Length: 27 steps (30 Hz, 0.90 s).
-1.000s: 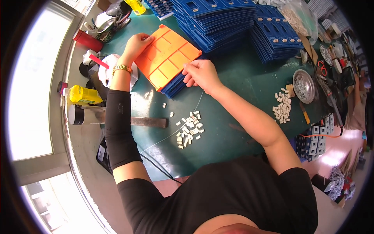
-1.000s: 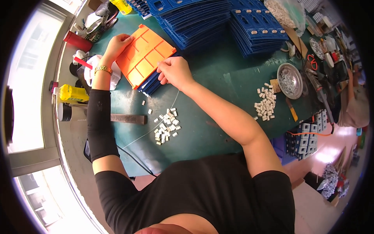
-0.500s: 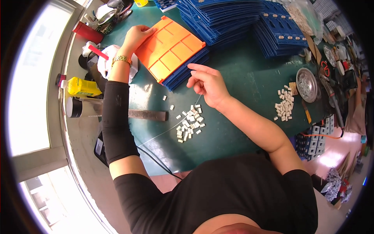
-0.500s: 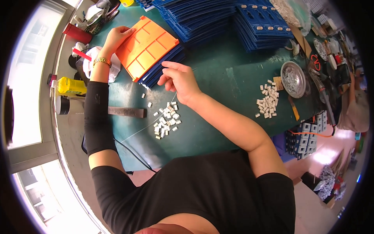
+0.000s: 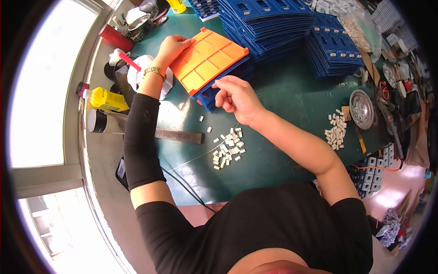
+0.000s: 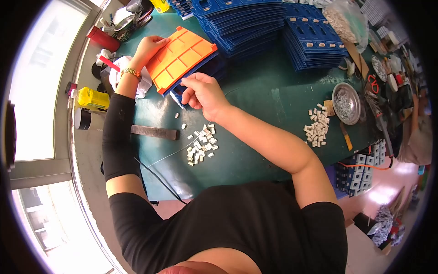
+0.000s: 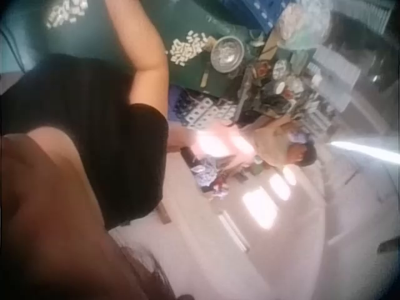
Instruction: The person solders wires onto a series of blue electronic component boards at a workstation, using a soldering iron and solder wire.
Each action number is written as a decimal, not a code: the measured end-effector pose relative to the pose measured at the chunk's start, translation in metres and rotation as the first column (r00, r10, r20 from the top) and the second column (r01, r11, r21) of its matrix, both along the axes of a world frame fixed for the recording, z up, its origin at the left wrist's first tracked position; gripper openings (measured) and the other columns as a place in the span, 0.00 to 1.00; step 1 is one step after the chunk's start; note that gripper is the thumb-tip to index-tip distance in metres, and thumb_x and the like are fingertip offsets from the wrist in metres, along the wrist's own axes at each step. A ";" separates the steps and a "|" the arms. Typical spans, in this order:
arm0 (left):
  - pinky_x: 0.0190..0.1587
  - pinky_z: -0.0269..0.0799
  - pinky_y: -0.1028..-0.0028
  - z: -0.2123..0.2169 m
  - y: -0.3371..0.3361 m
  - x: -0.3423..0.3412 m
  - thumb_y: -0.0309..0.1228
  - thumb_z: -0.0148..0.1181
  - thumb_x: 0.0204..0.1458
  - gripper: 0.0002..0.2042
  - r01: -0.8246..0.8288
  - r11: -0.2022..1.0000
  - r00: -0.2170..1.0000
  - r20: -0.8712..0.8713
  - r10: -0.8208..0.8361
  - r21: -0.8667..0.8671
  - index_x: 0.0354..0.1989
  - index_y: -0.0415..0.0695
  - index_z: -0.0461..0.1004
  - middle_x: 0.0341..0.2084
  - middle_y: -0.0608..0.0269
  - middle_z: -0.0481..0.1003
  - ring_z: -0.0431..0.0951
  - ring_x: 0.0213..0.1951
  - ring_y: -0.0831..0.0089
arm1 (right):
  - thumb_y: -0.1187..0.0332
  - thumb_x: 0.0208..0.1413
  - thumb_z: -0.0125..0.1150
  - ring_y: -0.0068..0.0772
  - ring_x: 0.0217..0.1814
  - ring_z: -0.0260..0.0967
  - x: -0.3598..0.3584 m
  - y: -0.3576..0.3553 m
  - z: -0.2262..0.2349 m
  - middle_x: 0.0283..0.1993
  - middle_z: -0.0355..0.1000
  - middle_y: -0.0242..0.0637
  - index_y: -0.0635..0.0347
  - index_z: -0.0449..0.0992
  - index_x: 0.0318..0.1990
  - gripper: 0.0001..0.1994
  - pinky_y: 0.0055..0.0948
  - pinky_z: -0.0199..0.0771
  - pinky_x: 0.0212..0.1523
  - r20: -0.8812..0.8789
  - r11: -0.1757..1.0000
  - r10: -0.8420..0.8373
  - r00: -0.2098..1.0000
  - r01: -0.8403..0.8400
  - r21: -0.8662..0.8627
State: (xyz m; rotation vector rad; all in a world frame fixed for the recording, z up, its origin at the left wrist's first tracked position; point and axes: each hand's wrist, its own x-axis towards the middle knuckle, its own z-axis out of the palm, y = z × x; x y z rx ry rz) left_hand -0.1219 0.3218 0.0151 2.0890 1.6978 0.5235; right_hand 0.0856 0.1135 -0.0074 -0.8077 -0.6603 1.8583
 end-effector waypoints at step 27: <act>0.53 0.75 0.62 0.014 -0.183 0.040 0.32 0.49 0.64 0.16 0.364 0.564 0.620 0.644 0.447 -0.741 0.52 0.29 0.68 0.48 0.46 0.75 0.79 0.47 0.60 | 0.56 0.62 0.54 0.21 0.09 0.65 0.135 -0.119 -0.003 0.18 0.74 0.42 0.68 0.76 0.37 0.19 0.14 0.58 0.08 0.196 0.968 0.245 0.950 -0.228 -0.108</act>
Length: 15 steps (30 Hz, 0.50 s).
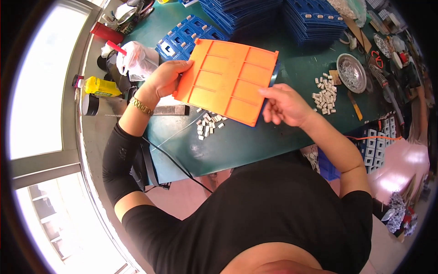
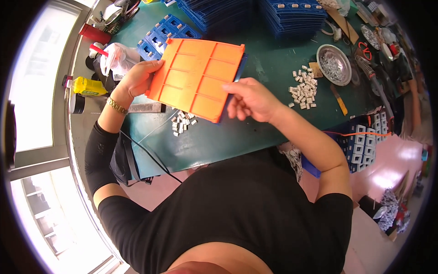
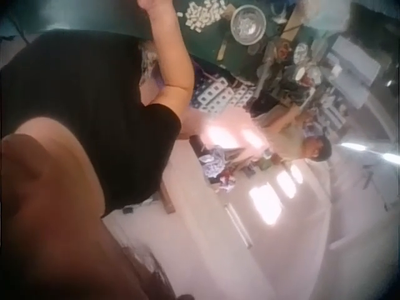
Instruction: The person solders wires onto a series of blue electronic component boards at a workstation, using a soldering iron and solder wire.
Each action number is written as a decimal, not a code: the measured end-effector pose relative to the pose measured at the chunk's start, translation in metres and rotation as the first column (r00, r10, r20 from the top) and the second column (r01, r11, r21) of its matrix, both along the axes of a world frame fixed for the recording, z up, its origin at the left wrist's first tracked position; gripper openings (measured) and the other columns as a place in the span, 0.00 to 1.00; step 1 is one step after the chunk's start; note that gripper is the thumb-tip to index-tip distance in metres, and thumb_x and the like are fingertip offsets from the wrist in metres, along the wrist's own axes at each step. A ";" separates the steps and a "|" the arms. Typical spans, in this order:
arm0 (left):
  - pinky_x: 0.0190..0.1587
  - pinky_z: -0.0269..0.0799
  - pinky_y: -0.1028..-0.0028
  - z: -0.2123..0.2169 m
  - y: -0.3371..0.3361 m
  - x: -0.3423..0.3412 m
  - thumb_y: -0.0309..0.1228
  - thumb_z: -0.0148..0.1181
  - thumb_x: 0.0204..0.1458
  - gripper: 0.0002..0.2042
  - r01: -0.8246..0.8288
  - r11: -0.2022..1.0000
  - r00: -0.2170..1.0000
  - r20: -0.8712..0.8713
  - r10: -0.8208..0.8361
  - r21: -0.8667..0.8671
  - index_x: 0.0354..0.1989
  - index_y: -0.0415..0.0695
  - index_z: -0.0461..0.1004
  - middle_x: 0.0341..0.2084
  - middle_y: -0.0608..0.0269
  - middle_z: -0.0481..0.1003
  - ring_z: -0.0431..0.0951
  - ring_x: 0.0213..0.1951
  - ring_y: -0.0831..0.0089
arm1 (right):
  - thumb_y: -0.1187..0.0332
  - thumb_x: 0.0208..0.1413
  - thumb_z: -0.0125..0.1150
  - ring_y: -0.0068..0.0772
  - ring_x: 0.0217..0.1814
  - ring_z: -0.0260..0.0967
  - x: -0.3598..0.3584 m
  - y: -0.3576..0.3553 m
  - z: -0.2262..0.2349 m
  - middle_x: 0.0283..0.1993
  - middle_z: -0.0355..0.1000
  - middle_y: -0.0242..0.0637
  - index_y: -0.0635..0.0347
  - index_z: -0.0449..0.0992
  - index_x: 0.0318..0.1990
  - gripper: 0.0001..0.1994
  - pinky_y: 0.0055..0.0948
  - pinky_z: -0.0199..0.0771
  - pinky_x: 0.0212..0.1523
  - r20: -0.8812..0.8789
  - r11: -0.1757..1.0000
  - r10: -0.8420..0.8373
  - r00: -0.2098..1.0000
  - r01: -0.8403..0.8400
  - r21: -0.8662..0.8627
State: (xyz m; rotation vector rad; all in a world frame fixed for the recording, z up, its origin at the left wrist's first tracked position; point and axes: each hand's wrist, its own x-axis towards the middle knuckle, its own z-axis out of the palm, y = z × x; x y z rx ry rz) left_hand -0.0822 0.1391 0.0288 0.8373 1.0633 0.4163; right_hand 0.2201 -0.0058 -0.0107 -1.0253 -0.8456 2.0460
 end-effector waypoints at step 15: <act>0.44 0.76 0.70 -0.034 -0.074 0.067 0.20 0.64 0.40 0.19 0.296 -0.336 0.946 -0.324 -0.029 0.894 0.45 0.42 0.79 0.42 0.60 0.79 0.78 0.43 0.64 | 0.66 0.48 0.67 0.34 0.24 0.74 0.144 0.067 0.009 0.27 0.77 0.35 0.59 0.77 0.49 0.19 0.29 0.74 0.26 0.583 -0.149 -0.586 0.563 -0.782 0.606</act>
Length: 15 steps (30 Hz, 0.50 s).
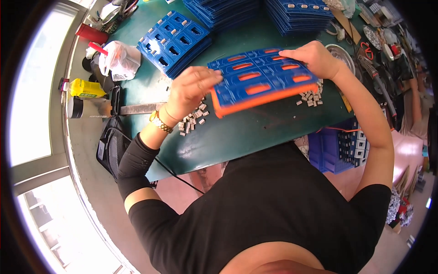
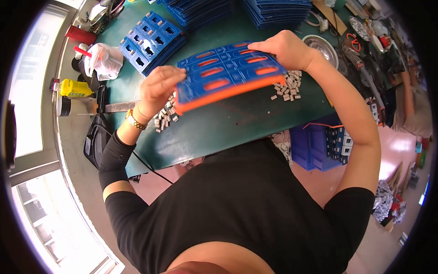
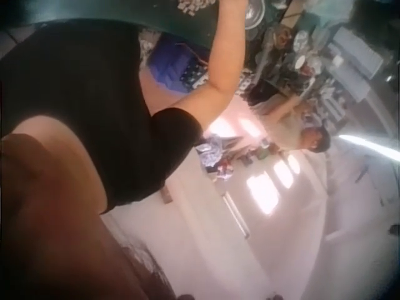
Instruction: The person solders wires onto a series of blue electronic component boards at a workstation, using a soldering iron and solder wire.
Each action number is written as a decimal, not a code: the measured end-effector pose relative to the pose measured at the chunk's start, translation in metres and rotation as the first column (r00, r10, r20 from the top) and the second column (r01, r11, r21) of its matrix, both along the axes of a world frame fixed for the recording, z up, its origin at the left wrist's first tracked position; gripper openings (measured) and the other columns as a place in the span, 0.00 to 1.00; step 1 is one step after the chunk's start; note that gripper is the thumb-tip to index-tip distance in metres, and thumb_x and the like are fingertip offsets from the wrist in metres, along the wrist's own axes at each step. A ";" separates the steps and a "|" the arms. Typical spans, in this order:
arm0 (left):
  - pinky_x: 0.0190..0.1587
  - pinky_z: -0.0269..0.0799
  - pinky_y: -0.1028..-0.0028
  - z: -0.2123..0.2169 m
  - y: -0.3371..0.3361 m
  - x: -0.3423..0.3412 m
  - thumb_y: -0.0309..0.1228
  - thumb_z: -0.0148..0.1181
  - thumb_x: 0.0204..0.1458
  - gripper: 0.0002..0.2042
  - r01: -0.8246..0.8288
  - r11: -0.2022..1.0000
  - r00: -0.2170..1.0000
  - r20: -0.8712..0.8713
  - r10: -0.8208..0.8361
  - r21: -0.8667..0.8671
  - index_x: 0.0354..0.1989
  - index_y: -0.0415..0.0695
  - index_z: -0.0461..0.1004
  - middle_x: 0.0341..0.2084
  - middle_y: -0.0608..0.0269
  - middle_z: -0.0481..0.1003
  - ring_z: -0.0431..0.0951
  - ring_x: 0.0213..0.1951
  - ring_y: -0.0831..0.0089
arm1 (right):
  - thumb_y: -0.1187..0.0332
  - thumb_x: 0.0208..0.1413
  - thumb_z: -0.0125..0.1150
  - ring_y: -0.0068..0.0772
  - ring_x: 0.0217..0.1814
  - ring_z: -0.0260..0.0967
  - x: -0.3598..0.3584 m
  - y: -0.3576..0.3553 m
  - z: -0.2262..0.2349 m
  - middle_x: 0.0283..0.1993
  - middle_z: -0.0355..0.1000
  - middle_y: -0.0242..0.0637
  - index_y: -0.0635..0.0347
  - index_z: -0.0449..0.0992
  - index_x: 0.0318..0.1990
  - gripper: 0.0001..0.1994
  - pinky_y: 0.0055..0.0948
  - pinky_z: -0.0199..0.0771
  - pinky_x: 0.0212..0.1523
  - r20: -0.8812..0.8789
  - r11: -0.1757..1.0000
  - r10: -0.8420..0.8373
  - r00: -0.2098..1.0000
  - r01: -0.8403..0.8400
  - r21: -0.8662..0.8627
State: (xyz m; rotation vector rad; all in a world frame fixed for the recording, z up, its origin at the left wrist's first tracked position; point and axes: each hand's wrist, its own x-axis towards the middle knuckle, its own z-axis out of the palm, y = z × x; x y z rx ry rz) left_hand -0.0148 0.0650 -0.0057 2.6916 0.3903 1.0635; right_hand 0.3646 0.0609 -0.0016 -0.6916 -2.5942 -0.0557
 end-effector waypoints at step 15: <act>0.45 0.75 0.69 -0.028 -0.004 -0.005 0.26 0.58 0.46 0.18 0.217 0.929 0.924 -0.369 -0.096 0.301 0.49 0.42 0.76 0.49 0.60 0.76 0.77 0.47 0.64 | 0.70 0.45 0.60 0.28 0.23 0.65 0.004 -0.016 -0.050 0.21 0.63 0.28 0.65 0.74 0.52 0.23 0.29 0.63 0.25 0.218 0.982 -0.027 0.976 -0.015 0.187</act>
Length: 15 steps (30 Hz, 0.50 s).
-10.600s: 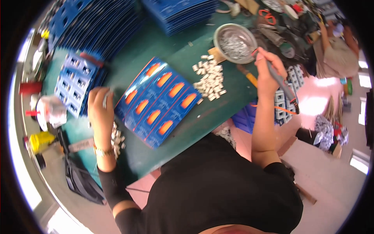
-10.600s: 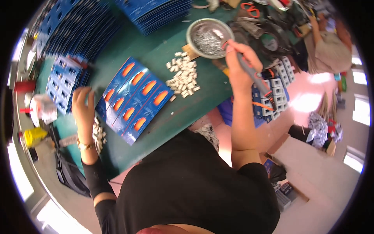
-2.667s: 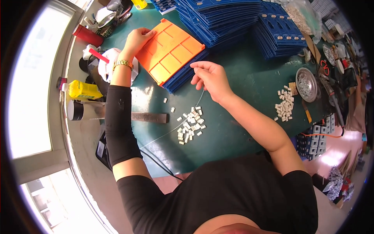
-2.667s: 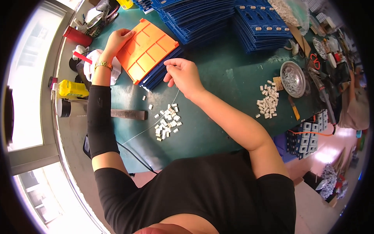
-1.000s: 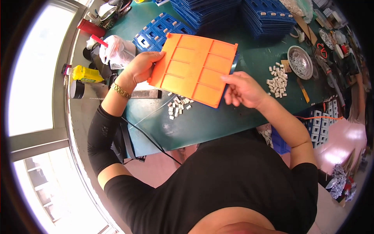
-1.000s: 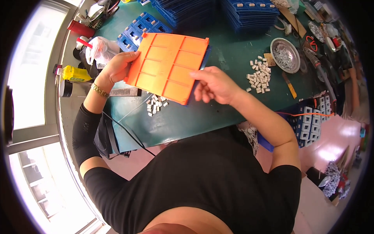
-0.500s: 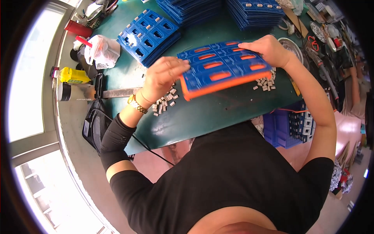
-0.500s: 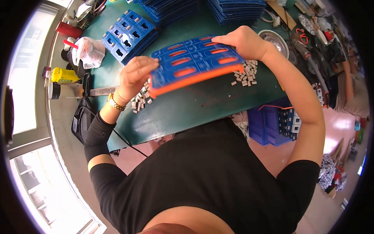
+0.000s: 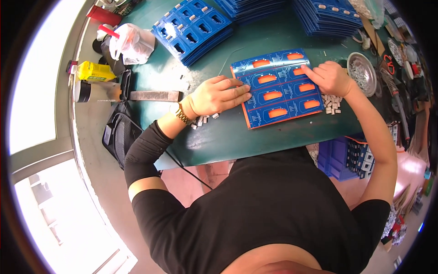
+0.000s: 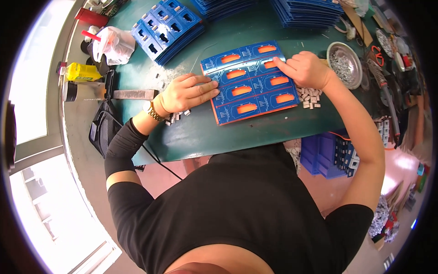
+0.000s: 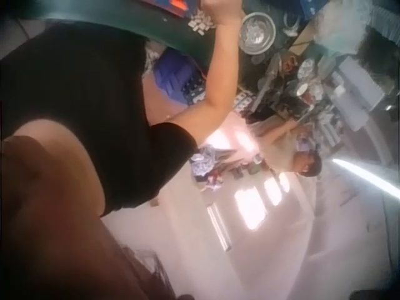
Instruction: The person solders wires onto a series of blue electronic component boards at a workstation, using a soldering iron and solder wire.
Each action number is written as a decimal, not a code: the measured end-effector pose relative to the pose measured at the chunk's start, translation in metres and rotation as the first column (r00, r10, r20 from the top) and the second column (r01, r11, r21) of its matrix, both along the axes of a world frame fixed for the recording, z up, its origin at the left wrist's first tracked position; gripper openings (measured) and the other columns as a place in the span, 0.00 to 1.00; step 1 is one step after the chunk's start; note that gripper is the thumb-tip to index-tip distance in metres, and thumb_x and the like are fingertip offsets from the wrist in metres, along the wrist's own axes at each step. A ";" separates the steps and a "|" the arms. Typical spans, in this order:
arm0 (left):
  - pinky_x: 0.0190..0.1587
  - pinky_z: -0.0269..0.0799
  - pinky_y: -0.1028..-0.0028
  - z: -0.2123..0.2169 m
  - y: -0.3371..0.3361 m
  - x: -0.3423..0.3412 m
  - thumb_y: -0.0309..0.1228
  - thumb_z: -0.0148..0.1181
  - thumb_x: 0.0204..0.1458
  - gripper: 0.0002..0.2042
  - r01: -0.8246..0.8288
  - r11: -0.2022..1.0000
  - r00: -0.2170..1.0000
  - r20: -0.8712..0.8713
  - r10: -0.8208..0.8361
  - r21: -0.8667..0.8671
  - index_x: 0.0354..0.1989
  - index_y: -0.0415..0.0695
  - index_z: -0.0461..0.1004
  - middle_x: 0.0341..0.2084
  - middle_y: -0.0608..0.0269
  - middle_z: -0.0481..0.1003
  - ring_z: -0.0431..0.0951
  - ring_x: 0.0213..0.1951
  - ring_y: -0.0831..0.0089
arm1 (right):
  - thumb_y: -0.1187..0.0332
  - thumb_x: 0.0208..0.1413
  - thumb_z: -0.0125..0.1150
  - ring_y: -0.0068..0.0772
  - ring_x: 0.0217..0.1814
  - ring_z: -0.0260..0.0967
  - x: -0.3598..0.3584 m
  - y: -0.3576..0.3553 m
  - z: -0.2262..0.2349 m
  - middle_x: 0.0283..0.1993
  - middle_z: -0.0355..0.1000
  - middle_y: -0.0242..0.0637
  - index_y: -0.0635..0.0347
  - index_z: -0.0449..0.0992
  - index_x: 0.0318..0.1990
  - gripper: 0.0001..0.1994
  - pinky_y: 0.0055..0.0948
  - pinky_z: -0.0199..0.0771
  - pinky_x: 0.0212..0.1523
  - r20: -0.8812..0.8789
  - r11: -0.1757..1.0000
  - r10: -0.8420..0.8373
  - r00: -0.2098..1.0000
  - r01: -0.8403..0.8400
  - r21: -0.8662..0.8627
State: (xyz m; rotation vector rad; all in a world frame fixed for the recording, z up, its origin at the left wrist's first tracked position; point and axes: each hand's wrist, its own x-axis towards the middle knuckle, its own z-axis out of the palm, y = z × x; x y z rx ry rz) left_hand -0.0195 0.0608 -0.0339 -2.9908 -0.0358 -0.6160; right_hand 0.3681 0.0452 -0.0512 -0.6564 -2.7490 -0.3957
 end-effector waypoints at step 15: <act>0.54 0.72 0.60 -0.003 -0.012 -0.010 0.25 0.62 0.42 0.21 -0.045 0.928 0.999 -0.028 0.037 -0.369 0.49 0.38 0.75 0.51 0.50 0.73 0.72 0.56 0.53 | 0.70 0.43 0.61 0.29 0.24 0.65 -0.009 -0.001 0.001 0.23 0.63 0.30 0.66 0.72 0.55 0.27 0.30 0.65 0.26 0.008 0.997 0.009 1.000 -0.008 -0.074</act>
